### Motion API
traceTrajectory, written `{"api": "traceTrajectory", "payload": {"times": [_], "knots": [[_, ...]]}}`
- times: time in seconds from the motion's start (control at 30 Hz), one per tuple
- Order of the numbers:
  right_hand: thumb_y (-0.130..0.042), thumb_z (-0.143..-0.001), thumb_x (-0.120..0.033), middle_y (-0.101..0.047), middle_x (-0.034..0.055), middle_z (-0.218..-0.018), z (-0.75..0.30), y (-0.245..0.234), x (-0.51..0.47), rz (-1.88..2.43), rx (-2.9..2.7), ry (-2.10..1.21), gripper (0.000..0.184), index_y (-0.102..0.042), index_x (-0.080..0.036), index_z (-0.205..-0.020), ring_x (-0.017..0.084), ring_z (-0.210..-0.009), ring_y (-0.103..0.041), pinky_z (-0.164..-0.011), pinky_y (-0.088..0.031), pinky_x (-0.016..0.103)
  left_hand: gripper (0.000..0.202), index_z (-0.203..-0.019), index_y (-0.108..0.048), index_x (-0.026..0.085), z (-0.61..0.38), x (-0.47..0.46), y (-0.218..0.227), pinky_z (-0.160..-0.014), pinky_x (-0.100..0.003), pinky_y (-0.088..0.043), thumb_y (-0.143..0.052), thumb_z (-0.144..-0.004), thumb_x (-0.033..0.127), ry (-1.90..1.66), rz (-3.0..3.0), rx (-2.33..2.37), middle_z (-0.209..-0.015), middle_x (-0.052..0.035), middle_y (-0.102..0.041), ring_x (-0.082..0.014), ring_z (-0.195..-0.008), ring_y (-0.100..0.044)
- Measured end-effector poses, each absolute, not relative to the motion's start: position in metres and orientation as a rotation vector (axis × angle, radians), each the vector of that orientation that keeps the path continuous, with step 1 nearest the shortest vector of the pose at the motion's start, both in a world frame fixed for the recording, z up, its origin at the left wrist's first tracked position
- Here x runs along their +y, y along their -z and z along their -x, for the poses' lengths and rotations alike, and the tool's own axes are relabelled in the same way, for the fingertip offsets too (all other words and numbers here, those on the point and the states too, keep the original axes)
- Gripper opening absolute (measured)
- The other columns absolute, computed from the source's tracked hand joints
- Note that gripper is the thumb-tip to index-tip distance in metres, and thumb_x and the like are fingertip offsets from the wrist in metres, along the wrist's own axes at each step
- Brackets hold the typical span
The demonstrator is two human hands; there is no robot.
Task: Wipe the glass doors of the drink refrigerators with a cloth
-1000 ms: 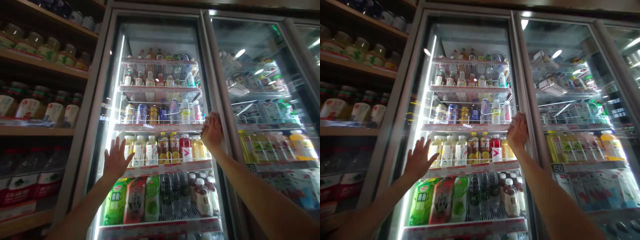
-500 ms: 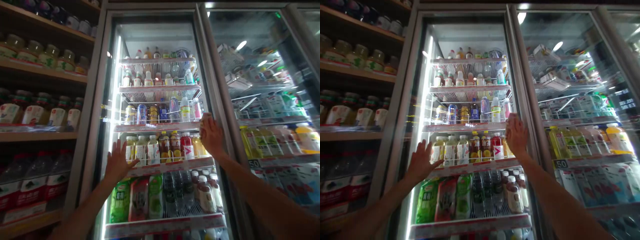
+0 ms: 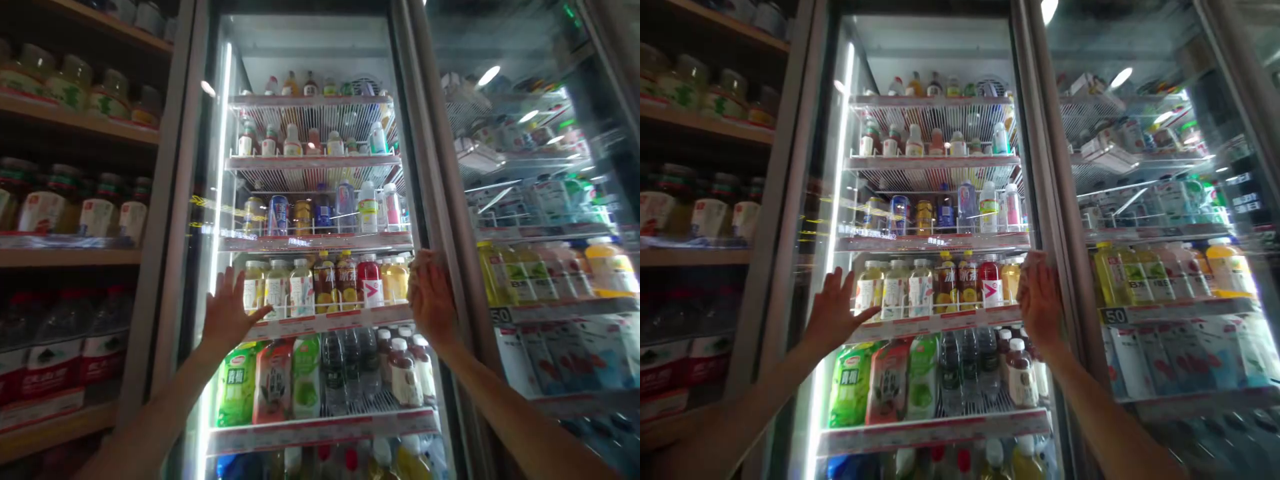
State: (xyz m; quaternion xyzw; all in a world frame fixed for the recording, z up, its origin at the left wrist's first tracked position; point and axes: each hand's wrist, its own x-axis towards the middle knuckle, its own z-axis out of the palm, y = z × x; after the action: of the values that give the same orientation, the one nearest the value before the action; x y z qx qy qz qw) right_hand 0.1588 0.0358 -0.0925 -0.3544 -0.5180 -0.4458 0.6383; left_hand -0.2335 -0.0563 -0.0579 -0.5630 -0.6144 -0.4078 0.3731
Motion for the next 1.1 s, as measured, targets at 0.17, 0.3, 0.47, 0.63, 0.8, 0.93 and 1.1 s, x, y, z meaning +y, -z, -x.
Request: {"api": "traceTrajectory", "payload": {"times": [0.17, 0.3, 0.47, 0.63, 0.8, 0.93, 1.1], "knots": [[-0.04, -0.086, -0.016, -0.035, 0.0038, -0.146, -0.078, 0.17, 0.011, 0.653, -1.61, 1.149, 0.059, -0.027, -0.027, -0.143, 0.022, -0.138, -0.024, -0.111, -0.024, 0.047, 0.085, -0.144, -0.017, 0.015, 0.233, -0.052, 0.076, -0.107, -0.057, -0.021, -0.046, -0.079, 0.059, 1.107, 1.452, -1.56, -0.153, -0.0164, -0.011, -0.033, -0.14, -0.007], [-0.042, -0.087, -0.023, -0.044, -0.0024, -0.14, -0.064, 0.162, 0.007, 0.465, -1.741, 1.291, 0.049, -0.04, -0.032, -0.135, 0.017, -0.136, -0.03, -0.114, -0.015, 0.045, 0.086, -0.144, -0.018, 0.016, 0.24, -0.051, 0.095, -0.107, -0.056, -0.022, -0.048, -0.077, 0.061, 1.041, 1.476, -1.509, -0.152, -0.0155, -0.014, -0.0325, -0.14, -0.009], [-0.037, -0.091, -0.026, -0.04, 0.0098, -0.143, -0.136, 0.093, 0.028, 0.858, -1.295, 1.034, 0.05, -0.032, -0.022, -0.141, 0.026, -0.135, -0.031, -0.108, -0.023, 0.053, 0.085, -0.144, -0.017, 0.016, 0.237, -0.053, 0.106, -0.107, -0.058, -0.022, -0.044, -0.079, 0.063, 1.036, 1.484, -1.51, -0.152, -0.0162, -0.013, -0.0329, -0.14, -0.008], [-0.036, -0.09, -0.021, -0.027, 0.0085, -0.149, -0.159, 0.189, 0.018, 0.907, -1.232, 1.017, 0.061, -0.012, -0.023, -0.147, 0.026, -0.136, -0.03, -0.104, -0.035, 0.048, 0.087, -0.144, -0.019, 0.015, 0.224, -0.052, 0.138, -0.104, -0.063, -0.022, -0.043, -0.077, 0.066, 1.035, 1.488, -1.462, -0.151, -0.0174, -0.017, -0.0359, -0.14, -0.009], [-0.035, -0.089, -0.021, -0.024, 0.0066, -0.15, -0.157, 0.253, 0.017, 0.961, -1.306, 1.036, 0.061, -0.013, -0.024, -0.147, 0.028, -0.136, -0.029, -0.104, -0.035, 0.052, 0.083, -0.145, -0.014, 0.02, 0.219, -0.045, 0.174, -0.104, -0.064, -0.02, -0.039, -0.08, 0.065, 1.036, 1.464, -1.377, -0.15, -0.0165, -0.021, -0.0353, -0.14, -0.011], [-0.036, -0.089, -0.019, -0.031, 0.0102, -0.148, -0.159, 0.181, 0.025, 0.931, -1.193, 1.004, 0.061, -0.014, -0.024, -0.146, 0.028, -0.135, -0.03, -0.101, -0.037, 0.052, 0.083, -0.145, -0.011, 0.019, 0.216, -0.047, 0.178, -0.103, -0.064, -0.021, -0.038, -0.081, 0.064, 1.023, 1.484, -1.39, -0.151, -0.0161, -0.018, -0.0353, -0.14, -0.008], [-0.038, -0.088, -0.014, -0.033, 0.0104, -0.146, -0.137, 0.221, 0.009, 0.813, -1.482, 1.094, 0.058, -0.023, -0.02, -0.144, 0.024, -0.138, -0.025, -0.111, -0.024, 0.049, 0.084, -0.145, -0.01, 0.016, 0.206, -0.053, 0.194, -0.103, -0.064, -0.023, -0.046, -0.081, 0.056, 0.977, 1.466, -1.416, -0.15, -0.0186, -0.02, -0.036, -0.14, -0.009]]}}
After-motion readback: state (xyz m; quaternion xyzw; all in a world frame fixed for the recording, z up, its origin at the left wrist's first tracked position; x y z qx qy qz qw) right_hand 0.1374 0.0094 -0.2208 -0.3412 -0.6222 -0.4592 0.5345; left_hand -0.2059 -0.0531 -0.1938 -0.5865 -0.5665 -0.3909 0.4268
